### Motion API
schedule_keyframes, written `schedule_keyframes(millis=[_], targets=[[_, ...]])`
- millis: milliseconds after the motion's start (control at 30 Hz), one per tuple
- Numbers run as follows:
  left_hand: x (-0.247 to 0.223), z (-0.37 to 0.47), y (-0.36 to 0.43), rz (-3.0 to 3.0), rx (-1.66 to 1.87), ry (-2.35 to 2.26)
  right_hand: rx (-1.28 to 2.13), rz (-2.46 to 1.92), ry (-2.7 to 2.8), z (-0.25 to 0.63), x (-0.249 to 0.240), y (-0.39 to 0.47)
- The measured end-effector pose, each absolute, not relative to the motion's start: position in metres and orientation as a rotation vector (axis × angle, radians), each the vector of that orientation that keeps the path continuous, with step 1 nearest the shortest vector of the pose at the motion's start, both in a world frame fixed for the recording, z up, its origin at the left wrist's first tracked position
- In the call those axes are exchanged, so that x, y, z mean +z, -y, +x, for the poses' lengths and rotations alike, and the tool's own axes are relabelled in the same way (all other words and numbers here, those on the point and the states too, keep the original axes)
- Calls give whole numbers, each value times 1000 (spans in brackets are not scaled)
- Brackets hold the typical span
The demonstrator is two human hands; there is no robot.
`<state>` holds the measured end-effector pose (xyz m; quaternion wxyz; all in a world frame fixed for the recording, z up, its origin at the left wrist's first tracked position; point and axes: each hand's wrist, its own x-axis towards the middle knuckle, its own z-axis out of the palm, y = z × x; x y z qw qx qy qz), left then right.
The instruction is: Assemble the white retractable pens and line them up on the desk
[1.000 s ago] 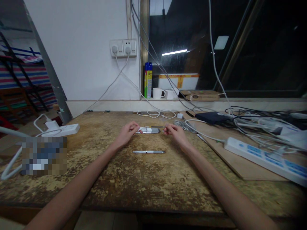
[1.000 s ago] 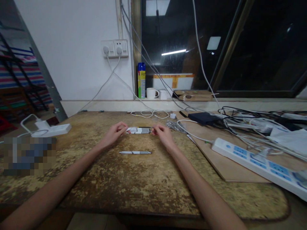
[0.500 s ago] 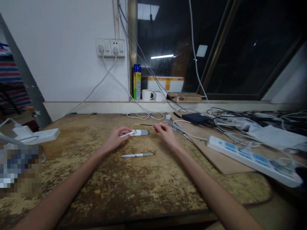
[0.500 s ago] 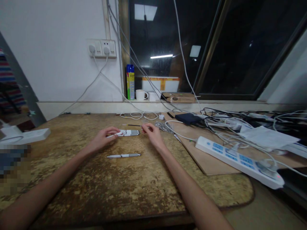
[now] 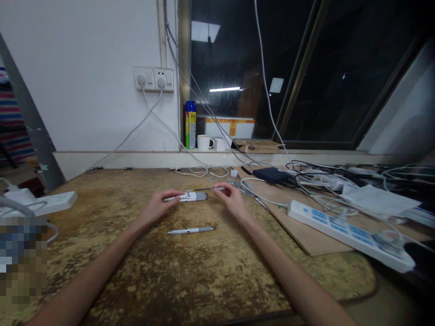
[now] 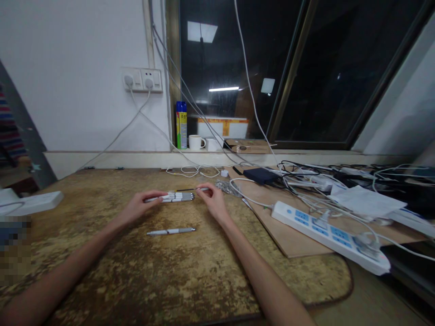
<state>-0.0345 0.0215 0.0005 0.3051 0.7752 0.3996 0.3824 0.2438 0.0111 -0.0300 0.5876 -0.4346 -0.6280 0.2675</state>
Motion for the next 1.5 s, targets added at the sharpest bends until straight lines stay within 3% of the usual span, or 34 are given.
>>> schedule_keyframes(millis=[500,833,1500], targets=[[3,-30,-21,1966,987,-1038,649,-1094,1409,244,-27,-9],[2,-34,-23,2001,1012,-1060,843,-1039,1333,240,-24,-6],[-1,-38,-28,1973,1004,-1058,752,-1006,1393,244,-25,-9]])
